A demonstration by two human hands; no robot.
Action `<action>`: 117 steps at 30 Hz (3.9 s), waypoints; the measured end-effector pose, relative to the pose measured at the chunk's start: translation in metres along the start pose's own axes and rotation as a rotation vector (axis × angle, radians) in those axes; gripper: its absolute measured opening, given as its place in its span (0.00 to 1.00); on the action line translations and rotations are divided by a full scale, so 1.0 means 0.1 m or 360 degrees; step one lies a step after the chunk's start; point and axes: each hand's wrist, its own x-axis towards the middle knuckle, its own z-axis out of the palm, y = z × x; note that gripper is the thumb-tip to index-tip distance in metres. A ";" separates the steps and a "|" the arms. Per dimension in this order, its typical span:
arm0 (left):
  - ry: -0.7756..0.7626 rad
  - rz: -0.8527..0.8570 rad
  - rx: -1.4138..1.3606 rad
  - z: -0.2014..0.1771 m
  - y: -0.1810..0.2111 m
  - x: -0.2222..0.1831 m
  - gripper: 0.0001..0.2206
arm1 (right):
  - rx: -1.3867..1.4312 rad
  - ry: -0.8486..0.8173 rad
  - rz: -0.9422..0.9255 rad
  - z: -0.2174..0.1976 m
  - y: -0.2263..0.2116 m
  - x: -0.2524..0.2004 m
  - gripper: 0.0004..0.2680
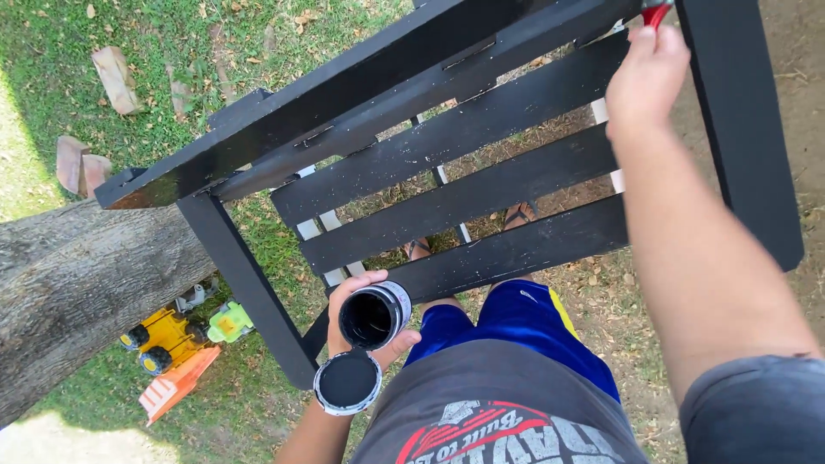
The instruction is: Painting a wooden bench with black paint using a paintbrush
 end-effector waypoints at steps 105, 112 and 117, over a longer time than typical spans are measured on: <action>0.0352 0.0082 -0.0005 0.40 0.50 -0.50 0.35 | -0.0686 -0.1463 0.0122 -0.26 -0.83 -1.75 0.11; 0.0368 0.0051 0.0001 0.51 0.52 -0.66 0.36 | -0.0281 -0.1455 0.0177 -1.63 -0.42 -1.81 0.09; 0.0324 -0.0210 -0.0187 0.52 0.76 -0.88 0.35 | 0.0129 -0.1706 -0.0219 -2.53 -0.53 -2.12 0.19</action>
